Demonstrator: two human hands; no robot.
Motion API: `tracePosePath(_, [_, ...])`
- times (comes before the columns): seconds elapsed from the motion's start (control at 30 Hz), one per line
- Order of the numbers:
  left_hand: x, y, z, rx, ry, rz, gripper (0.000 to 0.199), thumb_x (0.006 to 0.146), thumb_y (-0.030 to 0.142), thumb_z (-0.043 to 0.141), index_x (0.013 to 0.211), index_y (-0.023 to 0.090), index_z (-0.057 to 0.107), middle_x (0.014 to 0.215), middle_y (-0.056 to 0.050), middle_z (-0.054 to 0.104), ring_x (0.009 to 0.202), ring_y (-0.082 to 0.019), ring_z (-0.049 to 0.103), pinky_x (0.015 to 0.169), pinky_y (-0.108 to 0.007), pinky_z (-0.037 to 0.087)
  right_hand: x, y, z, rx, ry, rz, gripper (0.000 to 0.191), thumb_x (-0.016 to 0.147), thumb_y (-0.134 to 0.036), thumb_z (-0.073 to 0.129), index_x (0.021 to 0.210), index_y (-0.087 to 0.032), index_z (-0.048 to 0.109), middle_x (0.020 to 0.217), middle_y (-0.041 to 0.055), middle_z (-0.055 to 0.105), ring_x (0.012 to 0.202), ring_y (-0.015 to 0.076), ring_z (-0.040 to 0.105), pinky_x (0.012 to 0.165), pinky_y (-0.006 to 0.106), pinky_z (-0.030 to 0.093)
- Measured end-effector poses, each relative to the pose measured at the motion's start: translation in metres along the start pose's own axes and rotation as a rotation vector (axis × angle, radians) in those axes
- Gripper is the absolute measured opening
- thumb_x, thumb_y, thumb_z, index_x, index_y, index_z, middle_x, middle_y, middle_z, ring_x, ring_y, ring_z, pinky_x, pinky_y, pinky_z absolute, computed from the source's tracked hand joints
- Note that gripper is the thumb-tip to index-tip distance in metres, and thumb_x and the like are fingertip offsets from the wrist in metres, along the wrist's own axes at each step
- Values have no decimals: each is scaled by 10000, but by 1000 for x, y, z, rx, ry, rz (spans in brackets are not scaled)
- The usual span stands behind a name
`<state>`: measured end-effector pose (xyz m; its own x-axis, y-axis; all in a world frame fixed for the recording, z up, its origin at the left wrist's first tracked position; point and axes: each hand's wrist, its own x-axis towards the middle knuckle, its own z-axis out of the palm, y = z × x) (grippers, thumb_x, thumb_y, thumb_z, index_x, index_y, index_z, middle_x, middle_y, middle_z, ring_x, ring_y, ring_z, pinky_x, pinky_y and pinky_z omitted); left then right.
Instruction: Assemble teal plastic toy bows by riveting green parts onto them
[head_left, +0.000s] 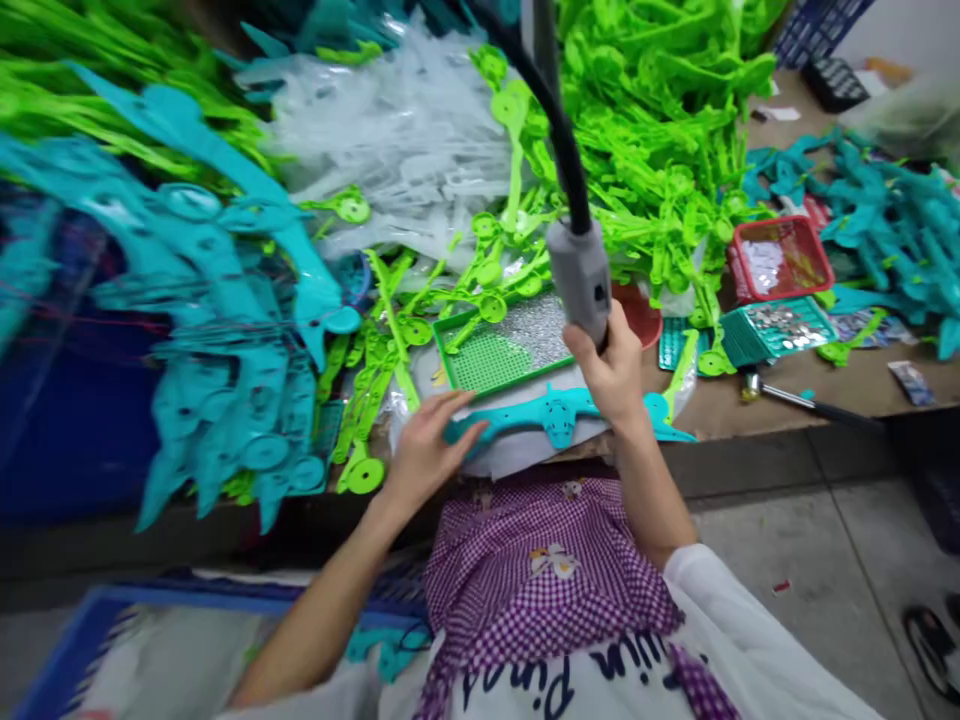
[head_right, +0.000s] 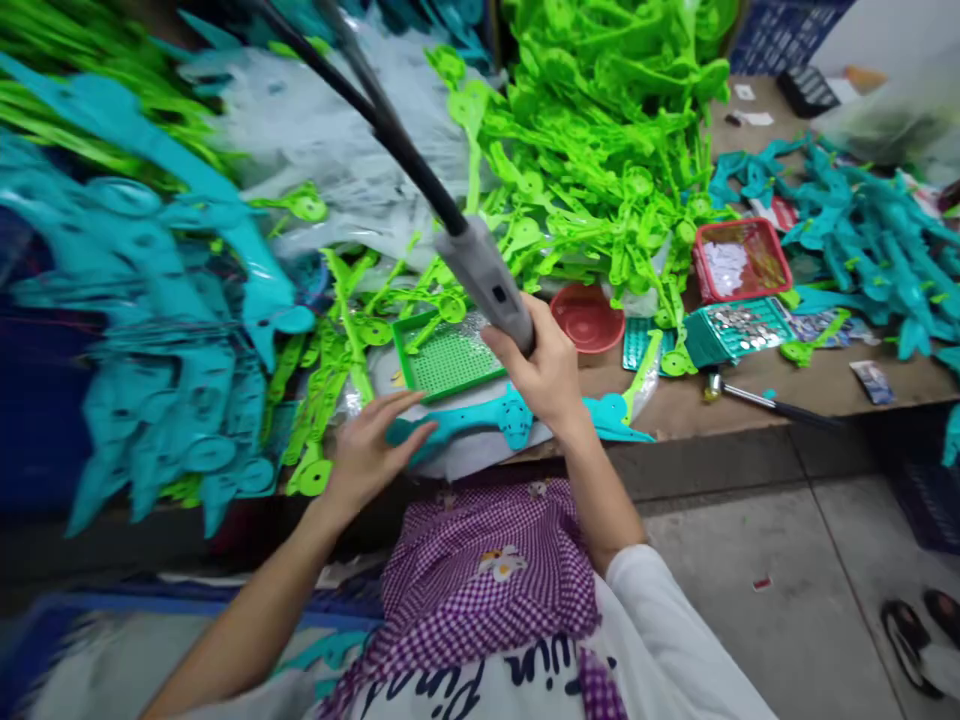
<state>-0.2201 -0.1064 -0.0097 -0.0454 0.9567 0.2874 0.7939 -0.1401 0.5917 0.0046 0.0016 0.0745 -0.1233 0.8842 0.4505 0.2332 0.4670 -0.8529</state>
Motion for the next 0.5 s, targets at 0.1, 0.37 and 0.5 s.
tracePosePath(0.1, [-27,-21,-22,85,202,-388,445,891,501,531,1175,180,652,1036,-112,698,960,-265,654,914,-397,496,-4,9,2,42,-95,25,366,877,-571,550,1004,-230,588,800,-6,590,720,145,542,673,313,463])
tracePosePath(0.37, [10,-37,-20,88,151,-773,490,829,493,619,1191,164,643,939,-138,725,993,-355,657,890,-442,472,-14,27,17,-10,-226,-25,390,947,-525,443,1164,-234,586,877,24,600,804,178,574,750,362,495])
tracePosePath(0.5, [21,-45,-20,-41,145,-792,537,745,477,714,1171,155,658,716,-61,674,803,-308,669,802,-399,491,-63,28,11,-371,-130,-293,673,904,-421,580,1497,-272,299,1312,124,530,1228,287,495,1009,482,431])
